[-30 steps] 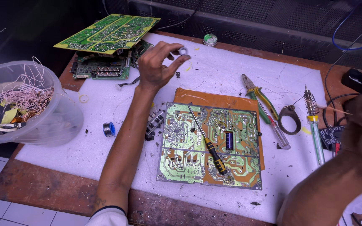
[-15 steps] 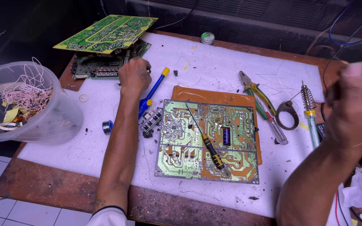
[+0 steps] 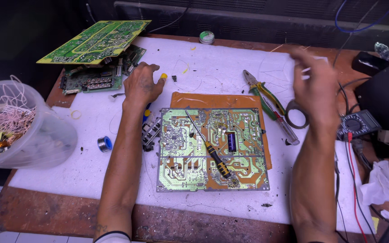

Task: The person uses pliers to strip the insulation from a small wire and then places the wire onto a circuit board. They then pick up a small electronic component and place it on the board.

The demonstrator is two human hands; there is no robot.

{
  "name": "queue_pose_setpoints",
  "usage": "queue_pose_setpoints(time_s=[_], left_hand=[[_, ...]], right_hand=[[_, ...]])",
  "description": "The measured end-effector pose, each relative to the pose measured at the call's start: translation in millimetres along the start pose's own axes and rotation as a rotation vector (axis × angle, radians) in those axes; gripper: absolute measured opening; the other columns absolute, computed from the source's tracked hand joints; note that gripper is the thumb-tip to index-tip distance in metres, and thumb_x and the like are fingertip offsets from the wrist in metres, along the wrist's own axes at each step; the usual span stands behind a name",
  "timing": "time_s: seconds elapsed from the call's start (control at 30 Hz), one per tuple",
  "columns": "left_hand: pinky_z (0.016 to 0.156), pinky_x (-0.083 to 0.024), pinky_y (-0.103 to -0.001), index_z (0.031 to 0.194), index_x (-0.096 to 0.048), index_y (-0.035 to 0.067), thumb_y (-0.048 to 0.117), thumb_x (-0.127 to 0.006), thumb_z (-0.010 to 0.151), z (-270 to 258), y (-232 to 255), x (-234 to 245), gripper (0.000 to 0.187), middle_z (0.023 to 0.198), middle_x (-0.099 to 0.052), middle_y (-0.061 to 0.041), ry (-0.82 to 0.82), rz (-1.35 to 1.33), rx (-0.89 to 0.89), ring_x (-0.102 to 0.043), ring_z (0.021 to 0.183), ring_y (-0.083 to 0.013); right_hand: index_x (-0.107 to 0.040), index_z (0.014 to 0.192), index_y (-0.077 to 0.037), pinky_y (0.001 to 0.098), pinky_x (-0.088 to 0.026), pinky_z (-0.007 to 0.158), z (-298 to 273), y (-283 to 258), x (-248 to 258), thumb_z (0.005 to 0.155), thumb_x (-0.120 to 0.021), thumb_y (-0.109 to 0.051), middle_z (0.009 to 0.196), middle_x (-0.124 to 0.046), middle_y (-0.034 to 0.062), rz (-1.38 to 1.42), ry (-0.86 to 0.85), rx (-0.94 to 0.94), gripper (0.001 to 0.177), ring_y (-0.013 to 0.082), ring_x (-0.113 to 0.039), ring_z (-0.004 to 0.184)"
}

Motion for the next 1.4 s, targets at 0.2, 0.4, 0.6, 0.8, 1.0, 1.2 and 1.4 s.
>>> queue_pose_setpoints(time_s=[0.2, 0.4, 0.6, 0.8, 1.0, 1.2, 1.4], left_hand=[[0.076, -0.047, -0.05, 0.11, -0.061, 0.008, 0.017, -0.063, 0.074, -9, 23, 15, 0.038, 0.098, -0.058, -0.013, -0.029, -0.097, -0.067, -0.058, 0.094, -0.0302], [0.081, -0.044, -0.048, 0.111, -0.058, 0.001, 0.017, -0.073, 0.068, -35, 72, 53, 0.048, 0.101, -0.055, -0.02, 0.124, -0.37, -0.41, -0.055, 0.097, -0.036], [0.125, -0.022, -0.041, 0.143, -0.006, 0.014, 0.064, -0.093, 0.055, -94, 187, 76, 0.134, 0.151, -0.013, -0.009, 0.073, -0.571, -1.021, -0.022, 0.146, -0.0267], [0.119, -0.029, -0.036, 0.142, -0.007, 0.013, 0.058, -0.077, 0.052, -123, 210, 68, 0.123, 0.136, -0.048, -0.008, -0.155, -0.926, -1.111, -0.051, 0.127, -0.014], [0.072, -0.041, -0.021, 0.138, -0.025, 0.008, 0.017, -0.083, 0.059, -118, 194, 55, 0.099, 0.087, -0.049, -0.004, -0.312, -1.563, -0.717, -0.048, 0.076, -0.0087], [0.044, -0.025, -0.024, 0.075, -0.051, 0.015, 0.028, -0.051, 0.086, -121, 199, 68, 0.017, 0.054, -0.035, 0.004, 0.008, -0.93, -0.84, -0.029, 0.049, -0.0078], [0.044, -0.027, -0.027, 0.06, -0.035, 0.012, 0.034, -0.041, 0.09, -88, 164, 104, 0.038, 0.056, -0.029, 0.002, 0.36, -1.02, -0.748, -0.03, 0.051, -0.0112]], right_hand=[[-0.051, 0.127, -0.02, 0.0552, -0.045, 0.08, -27, 66, -79, 0.068, -0.064, -0.01, 0.112, -0.057, 0.0144, -0.436, -0.686, -0.463, 0.061, 0.0333, -0.05, 0.107], [-0.064, 0.101, -0.015, 0.0494, -0.049, 0.073, -23, 48, -81, 0.082, -0.052, -0.019, 0.087, -0.064, 0.0167, -0.438, -0.651, -0.388, 0.023, 0.0398, -0.062, 0.085], [-0.052, 0.096, -0.001, 0.044, -0.041, 0.065, -13, -100, -17, 0.082, -0.049, -0.006, 0.086, -0.057, 0.0177, -0.09, -0.371, 0.136, 0.015, 0.0356, -0.054, 0.074], [-0.054, 0.081, 0.0, 0.0352, -0.041, 0.066, -23, -164, 11, 0.084, -0.051, -0.005, 0.075, -0.056, 0.012, 0.299, -0.378, 0.41, 0.006, 0.0258, -0.052, 0.069], [-0.057, 0.094, 0.007, 0.0333, -0.047, 0.078, -17, -171, 29, 0.087, -0.05, 0.002, 0.09, -0.059, 0.017, 0.594, -0.192, 0.373, 0.011, 0.0249, -0.058, 0.081], [-0.05, 0.103, 0.011, 0.0254, -0.052, 0.07, -18, -119, 50, 0.09, -0.053, 0.007, 0.088, -0.059, 0.0231, 0.71, -0.081, 0.042, 0.014, 0.0247, -0.063, 0.077], [-0.05, 0.114, -0.002, 0.0287, -0.049, 0.065, -2, -27, 6, 0.096, -0.049, -0.009, 0.105, -0.058, 0.0159, 0.409, 0.006, -0.077, 0.019, 0.0237, -0.06, 0.08]])
Point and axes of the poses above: each hand's wrist, its own z-axis towards the middle knuckle, its own x-axis out of the back of the hand, y = z × x, the point moved 7 cm from there along z, towards the middle knuckle
